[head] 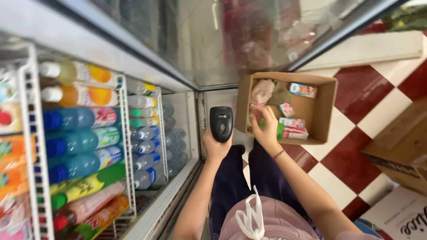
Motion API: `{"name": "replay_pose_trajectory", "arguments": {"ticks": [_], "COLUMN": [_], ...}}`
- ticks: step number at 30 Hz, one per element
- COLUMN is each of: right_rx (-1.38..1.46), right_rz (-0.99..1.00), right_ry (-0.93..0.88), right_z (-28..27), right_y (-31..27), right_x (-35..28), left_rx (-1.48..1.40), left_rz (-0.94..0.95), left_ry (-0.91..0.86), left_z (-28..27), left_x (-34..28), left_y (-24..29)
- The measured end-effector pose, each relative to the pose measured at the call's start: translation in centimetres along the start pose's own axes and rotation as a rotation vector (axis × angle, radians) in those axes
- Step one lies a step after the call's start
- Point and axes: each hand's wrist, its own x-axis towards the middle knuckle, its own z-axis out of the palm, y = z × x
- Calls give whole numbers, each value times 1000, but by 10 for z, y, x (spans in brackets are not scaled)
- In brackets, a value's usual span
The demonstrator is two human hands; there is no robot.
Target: The person scans various drink cartons with a handheld device and places them back onto the shelves of a refrigerator.
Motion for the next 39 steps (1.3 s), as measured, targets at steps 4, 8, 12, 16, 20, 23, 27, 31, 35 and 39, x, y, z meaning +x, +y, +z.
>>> {"name": "replay_pose_trajectory", "arguments": {"ticks": [4,8,12,16,20,23,27,31,35,39], "right_rx": [-52,-79,-198,-206,-278,-408,-546,-560,-311,-321], "right_rz": [87,276,390,517,624,621,825,991,1222,1222], "right_ry": [99,171,218,238,177,116,-130,-285,-214,-193], "right_z": [-60,-111,-145,-153,-140,-128,-119,-118,-119,-120], "right_y": [74,154,239,325,393,429,473,508,527,533], "right_x": [-18,-44,-66,-91,-103,-113,-121,-129,-137,-134], "left_rx": [-25,53,95,160,200,-18,-155,129,146,239], "left_rz": [-61,-105,-129,-157,-600,-1068,-1231,-1010,-1051,-1014], "left_ry": [-178,-334,-471,-534,-709,-728,-735,-734,-633,-646], "left_z": [75,145,211,273,332,366,393,397,401,408], "left_x": [-7,-22,-43,-74,-95,-109,-121,-122,-129,-135], "left_y": [-14,-42,-95,-174,-233,-254,-266,-267,-264,-262]}}
